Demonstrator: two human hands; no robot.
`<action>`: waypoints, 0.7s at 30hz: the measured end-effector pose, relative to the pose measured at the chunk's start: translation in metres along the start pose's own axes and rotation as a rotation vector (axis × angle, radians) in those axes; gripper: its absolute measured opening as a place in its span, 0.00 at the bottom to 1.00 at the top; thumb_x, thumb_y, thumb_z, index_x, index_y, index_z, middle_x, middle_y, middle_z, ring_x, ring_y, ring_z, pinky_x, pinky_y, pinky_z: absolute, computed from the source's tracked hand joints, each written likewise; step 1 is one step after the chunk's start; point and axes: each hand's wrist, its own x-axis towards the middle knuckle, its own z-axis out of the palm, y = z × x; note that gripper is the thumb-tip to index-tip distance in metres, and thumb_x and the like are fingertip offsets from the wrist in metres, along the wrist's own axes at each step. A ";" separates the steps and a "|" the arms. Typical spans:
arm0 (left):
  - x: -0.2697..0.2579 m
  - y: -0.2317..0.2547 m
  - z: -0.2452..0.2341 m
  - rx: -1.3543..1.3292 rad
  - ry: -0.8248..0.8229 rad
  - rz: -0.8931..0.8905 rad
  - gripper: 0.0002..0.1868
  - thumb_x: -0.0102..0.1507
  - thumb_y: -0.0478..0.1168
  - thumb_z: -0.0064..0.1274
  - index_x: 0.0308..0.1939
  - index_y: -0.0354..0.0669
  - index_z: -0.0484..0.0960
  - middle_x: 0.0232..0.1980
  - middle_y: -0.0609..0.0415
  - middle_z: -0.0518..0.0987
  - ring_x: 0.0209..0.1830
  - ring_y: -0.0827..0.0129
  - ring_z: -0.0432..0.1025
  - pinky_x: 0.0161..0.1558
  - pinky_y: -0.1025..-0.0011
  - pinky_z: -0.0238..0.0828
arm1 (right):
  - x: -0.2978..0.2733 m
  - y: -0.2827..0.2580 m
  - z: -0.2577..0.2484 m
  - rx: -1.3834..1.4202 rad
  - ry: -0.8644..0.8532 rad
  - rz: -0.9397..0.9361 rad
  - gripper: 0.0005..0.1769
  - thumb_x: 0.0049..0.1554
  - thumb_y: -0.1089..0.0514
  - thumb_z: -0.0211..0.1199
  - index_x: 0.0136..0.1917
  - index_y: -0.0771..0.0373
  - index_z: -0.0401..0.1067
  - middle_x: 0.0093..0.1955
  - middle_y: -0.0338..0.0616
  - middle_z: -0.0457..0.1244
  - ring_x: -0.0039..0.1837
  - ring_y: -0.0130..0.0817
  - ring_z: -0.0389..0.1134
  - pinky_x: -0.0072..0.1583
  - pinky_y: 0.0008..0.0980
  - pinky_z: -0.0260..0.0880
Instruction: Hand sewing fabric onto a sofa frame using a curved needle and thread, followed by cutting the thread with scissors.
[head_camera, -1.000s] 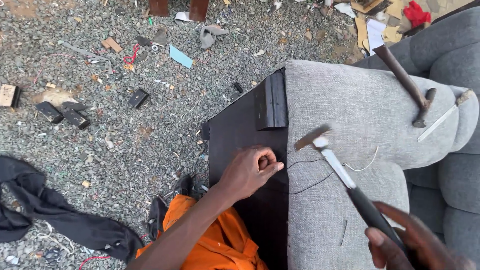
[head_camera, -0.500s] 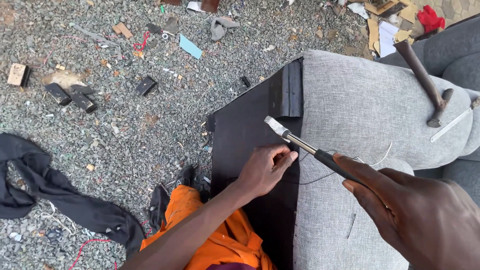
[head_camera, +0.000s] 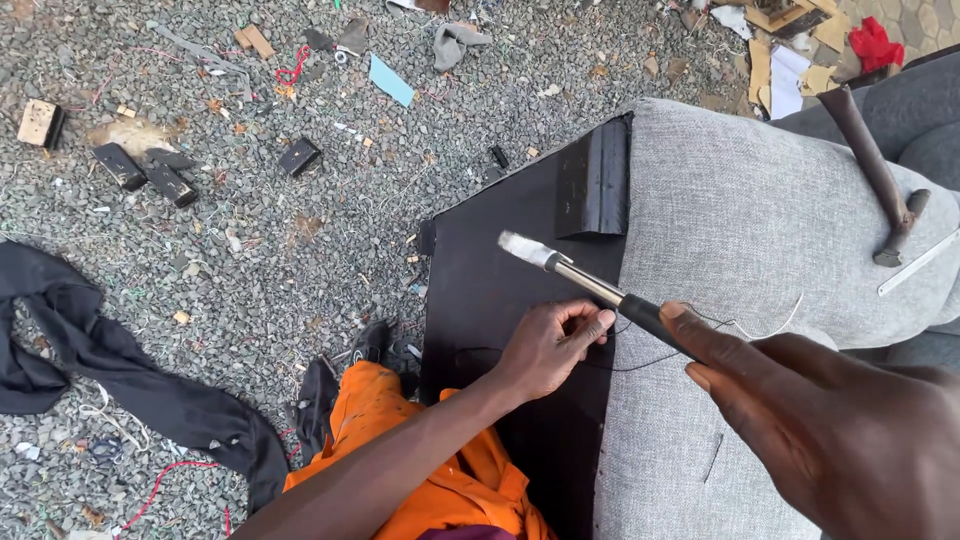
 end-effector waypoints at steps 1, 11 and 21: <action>0.000 0.000 0.000 -0.025 -0.001 -0.002 0.24 0.65 0.59 0.48 0.32 0.41 0.82 0.21 0.61 0.71 0.18 0.80 0.61 0.23 0.77 0.57 | 0.001 0.001 0.002 -0.102 -0.052 -0.001 0.21 0.58 0.40 0.53 0.65 0.25 0.68 0.40 0.24 0.74 0.19 0.29 0.77 0.23 0.27 0.76; 0.004 -0.007 -0.004 -0.068 -0.002 0.004 0.21 0.66 0.55 0.50 0.33 0.41 0.82 0.28 0.57 0.78 0.21 0.78 0.66 0.25 0.77 0.62 | 0.008 0.006 0.006 -0.124 -0.092 0.077 0.25 0.57 0.39 0.54 0.68 0.23 0.66 0.33 0.22 0.75 0.17 0.25 0.72 0.25 0.25 0.68; 0.009 -0.009 -0.007 -0.005 -0.018 -0.021 0.20 0.66 0.54 0.50 0.33 0.42 0.81 0.25 0.59 0.75 0.20 0.78 0.66 0.25 0.76 0.64 | 0.003 0.018 0.013 0.097 -0.008 0.131 0.22 0.55 0.48 0.62 0.63 0.32 0.74 0.25 0.37 0.75 0.13 0.30 0.68 0.22 0.29 0.59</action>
